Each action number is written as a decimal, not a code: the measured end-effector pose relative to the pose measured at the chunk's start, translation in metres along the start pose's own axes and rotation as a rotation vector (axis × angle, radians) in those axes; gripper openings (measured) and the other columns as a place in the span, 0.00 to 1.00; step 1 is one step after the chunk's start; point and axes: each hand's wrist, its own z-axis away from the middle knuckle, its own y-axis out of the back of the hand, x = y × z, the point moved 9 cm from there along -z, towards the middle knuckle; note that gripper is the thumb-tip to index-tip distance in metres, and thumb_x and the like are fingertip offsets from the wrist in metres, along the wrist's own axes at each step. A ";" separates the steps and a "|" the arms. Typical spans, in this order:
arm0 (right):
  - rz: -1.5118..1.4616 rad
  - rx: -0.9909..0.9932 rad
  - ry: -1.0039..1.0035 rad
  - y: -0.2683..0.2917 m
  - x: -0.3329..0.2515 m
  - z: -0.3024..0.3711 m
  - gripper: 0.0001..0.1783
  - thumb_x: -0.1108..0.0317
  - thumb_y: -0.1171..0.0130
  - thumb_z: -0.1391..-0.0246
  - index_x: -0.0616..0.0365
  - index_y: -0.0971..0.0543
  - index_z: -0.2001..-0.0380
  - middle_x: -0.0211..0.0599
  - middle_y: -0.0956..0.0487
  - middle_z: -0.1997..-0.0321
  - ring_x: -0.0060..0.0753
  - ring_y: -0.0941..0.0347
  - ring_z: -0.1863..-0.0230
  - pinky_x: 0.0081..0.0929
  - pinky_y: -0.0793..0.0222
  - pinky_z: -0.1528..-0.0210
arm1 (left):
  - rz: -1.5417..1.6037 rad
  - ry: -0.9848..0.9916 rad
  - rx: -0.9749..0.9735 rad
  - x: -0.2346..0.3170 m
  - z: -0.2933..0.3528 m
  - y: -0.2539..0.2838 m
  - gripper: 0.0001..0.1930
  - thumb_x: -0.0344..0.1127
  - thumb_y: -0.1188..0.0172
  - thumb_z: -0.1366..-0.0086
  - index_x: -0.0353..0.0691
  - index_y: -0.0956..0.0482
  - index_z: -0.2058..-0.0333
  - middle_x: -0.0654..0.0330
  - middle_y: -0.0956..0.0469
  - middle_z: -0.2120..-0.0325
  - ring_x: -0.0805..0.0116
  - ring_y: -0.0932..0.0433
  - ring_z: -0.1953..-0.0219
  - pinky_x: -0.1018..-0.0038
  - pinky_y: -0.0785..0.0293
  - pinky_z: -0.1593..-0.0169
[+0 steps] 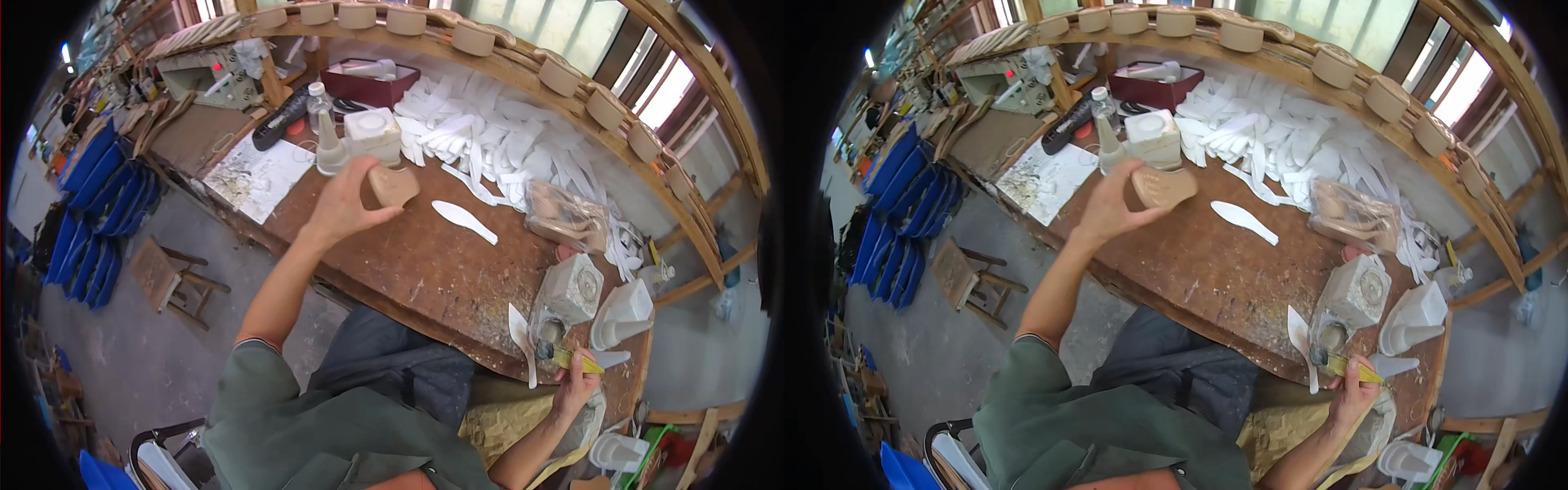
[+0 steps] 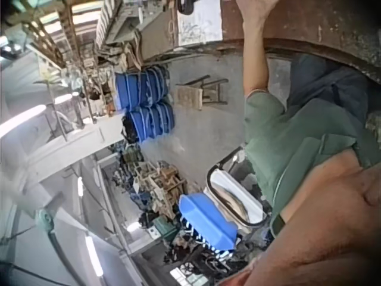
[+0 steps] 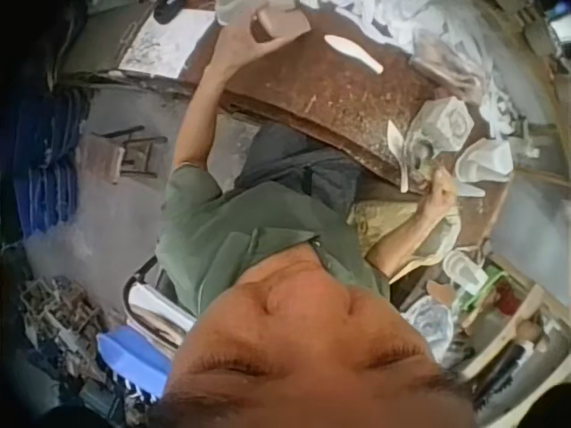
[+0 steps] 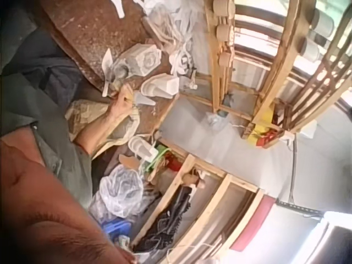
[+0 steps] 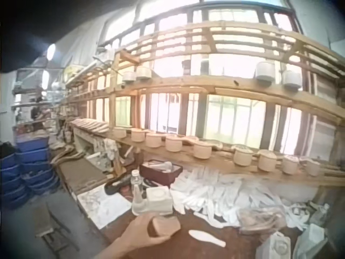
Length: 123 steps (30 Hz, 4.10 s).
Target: Apply glue or adhesive to the underside of shoe soles using a brush.
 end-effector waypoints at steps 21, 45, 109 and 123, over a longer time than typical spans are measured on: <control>0.815 -0.112 0.027 -0.007 0.002 -0.064 0.10 0.66 0.42 0.48 0.63 0.22 0.68 0.36 0.25 0.79 0.23 0.32 0.78 0.23 0.36 0.73 | -0.202 -0.343 -1.229 0.071 0.016 -0.254 0.48 0.56 0.32 0.62 0.34 0.36 0.44 0.39 0.43 0.42 0.45 0.44 0.39 0.62 0.47 0.37; 0.808 -0.113 0.045 -0.011 -0.010 -0.066 0.10 0.66 0.41 0.49 0.63 0.23 0.69 0.36 0.28 0.83 0.23 0.35 0.81 0.24 0.37 0.76 | 0.747 0.229 -0.226 0.087 0.019 -0.112 0.58 0.34 0.25 0.63 0.37 0.60 0.39 0.49 0.46 0.44 0.57 0.37 0.43 0.62 0.33 0.43; -0.131 -0.040 0.273 -0.109 -0.118 0.059 0.07 0.76 0.44 0.47 0.68 0.27 0.64 0.40 0.23 0.77 0.21 0.28 0.81 0.17 0.33 0.79 | 1.778 1.039 -0.357 0.201 0.161 -0.079 0.44 0.67 0.41 0.55 0.66 0.45 0.39 0.60 0.50 0.36 0.51 0.48 0.37 0.40 0.38 0.45; -0.140 -0.204 0.256 -0.147 -0.106 0.089 0.11 0.79 0.45 0.47 0.67 0.29 0.60 0.47 0.23 0.71 0.28 0.24 0.76 0.22 0.28 0.73 | 2.093 0.901 -0.082 0.182 0.141 -0.105 0.40 0.62 0.50 0.48 0.50 0.43 0.39 0.51 0.38 0.43 0.46 0.36 0.44 0.46 0.33 0.48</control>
